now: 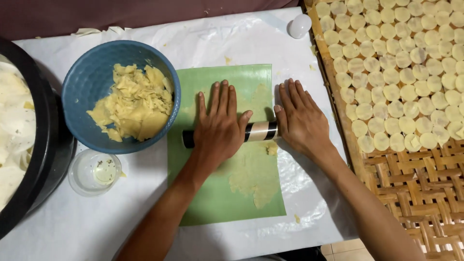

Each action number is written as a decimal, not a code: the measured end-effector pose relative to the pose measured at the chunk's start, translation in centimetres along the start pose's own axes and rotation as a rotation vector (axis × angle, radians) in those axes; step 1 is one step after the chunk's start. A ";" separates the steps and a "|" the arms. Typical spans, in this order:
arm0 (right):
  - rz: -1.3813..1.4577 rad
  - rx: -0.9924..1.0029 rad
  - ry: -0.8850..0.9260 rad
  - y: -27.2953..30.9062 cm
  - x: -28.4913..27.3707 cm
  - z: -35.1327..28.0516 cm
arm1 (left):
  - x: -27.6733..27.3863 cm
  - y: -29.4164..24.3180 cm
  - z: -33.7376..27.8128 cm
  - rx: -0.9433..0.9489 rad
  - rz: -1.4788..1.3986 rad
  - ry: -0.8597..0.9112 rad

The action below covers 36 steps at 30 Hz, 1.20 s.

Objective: Rolling out dough onto a mat and preparing small circular discs on a drying tray.

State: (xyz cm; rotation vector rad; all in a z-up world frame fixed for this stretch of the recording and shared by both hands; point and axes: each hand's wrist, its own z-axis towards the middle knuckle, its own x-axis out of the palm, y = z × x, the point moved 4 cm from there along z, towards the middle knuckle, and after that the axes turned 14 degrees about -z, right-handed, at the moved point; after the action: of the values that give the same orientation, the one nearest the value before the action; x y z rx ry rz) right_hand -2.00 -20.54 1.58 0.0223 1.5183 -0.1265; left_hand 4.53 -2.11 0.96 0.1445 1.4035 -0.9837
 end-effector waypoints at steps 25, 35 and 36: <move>0.499 0.167 -0.082 4.3 -3.7 -8.2 | -4.1 -6.5 -8.6 -0.070 -0.262 -0.121; 0.348 -0.256 -0.283 6.8 -3.0 2.9 | -1.7 -5.4 -8.8 0.003 -0.168 -0.105; 0.295 -0.292 -0.178 7.6 -1.5 4.3 | -1.2 -5.3 -8.9 0.021 -0.074 -0.113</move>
State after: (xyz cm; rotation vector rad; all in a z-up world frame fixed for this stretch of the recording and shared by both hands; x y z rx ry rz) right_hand 2.94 -13.25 2.81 0.0014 1.3270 0.3220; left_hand -5.46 0.75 2.40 0.0514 1.3030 -1.0522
